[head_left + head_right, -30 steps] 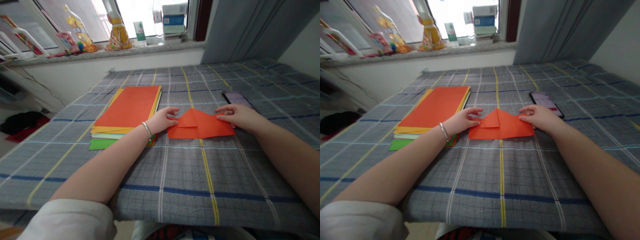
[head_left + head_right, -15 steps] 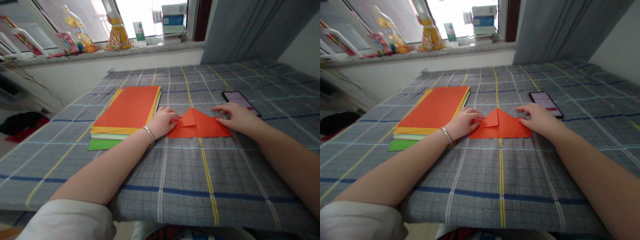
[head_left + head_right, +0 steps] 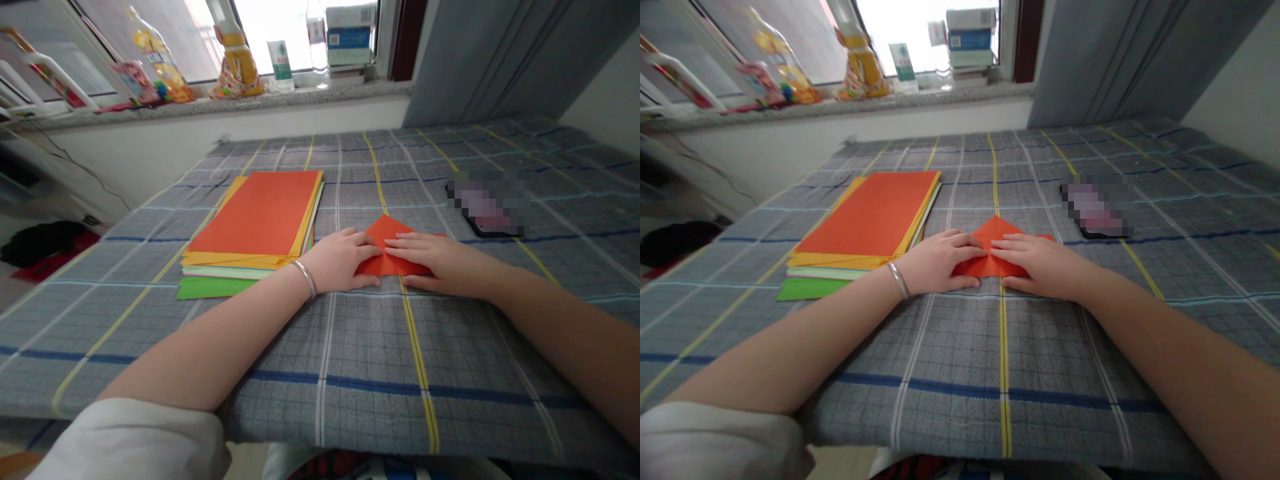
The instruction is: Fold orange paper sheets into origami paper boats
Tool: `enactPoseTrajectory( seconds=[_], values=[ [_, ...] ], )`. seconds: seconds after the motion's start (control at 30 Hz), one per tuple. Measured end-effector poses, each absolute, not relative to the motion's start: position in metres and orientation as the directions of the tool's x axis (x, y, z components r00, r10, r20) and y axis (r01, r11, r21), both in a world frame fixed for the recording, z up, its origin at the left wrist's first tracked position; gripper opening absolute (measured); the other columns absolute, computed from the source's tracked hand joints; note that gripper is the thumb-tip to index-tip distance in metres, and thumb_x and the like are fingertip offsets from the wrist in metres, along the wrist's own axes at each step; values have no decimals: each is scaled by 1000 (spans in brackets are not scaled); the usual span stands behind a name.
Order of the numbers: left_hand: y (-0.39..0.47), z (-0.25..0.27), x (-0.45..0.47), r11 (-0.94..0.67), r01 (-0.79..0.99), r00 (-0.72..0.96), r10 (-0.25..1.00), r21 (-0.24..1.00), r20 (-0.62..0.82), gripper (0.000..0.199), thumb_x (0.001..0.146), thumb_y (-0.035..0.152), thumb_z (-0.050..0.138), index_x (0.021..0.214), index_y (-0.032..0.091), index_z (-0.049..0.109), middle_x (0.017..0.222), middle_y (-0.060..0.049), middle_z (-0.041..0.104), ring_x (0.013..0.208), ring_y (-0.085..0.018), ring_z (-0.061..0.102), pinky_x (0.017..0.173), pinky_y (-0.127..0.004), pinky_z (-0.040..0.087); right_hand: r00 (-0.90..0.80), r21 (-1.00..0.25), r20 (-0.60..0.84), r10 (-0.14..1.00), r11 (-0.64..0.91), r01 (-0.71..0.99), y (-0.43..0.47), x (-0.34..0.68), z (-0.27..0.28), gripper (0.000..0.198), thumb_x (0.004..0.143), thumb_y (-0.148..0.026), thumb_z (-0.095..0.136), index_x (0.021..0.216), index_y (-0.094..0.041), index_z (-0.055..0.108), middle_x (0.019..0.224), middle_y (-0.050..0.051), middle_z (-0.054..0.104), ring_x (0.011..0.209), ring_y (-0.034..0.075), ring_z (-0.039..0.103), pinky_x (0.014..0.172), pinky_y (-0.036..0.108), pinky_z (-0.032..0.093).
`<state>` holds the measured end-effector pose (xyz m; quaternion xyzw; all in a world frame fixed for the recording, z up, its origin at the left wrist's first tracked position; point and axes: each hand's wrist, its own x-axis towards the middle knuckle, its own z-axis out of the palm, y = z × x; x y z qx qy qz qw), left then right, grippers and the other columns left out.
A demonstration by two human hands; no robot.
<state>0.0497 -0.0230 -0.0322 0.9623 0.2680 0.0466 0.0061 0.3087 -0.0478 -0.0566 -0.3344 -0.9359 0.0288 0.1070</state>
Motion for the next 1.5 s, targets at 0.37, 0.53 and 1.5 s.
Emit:
enactPoseTrajectory(
  seconds=[0.37, 0.53, 1.5],
  values=[
    [-33, -26, 55, -847, 519, 854, 519, -117, 31, 29, 99, 28, 48, 106, 13, 71, 107, -12, 72, 99, -26, 68, 92, -39, 53, -744, -25, 252, 619, 773, 634, -52, 308, -47, 35, 95, -24, 50, 120, -20, 74, 126, 10, 73, 115, 27, 68, 98, 44, 55],
    [-26, -26, 51, -807, 589, 808, 585, -48, 71, 28, 99, 29, 50, 107, 14, 72, 104, -11, 70, 97, -24, 66, 92, -37, 52, -674, -76, 206, 710, 698, 712, -51, 313, -42, 36, 96, -26, 45, 113, -25, 76, 119, 6, 76, 108, 25, 70, 92, 42, 56],
    [0, -46, 48, -545, 783, 545, 833, 299, 92, 19, 96, 30, 56, 105, 18, 68, 107, -8, 72, 100, -24, 66, 91, -38, 52, -155, -333, 93, 983, 178, 926, -21, 331, -51, 23, 83, -48, 64, 84, -26, 70, 85, 6, 76, 79, 27, 68, 67, 38, 47]
  ],
)
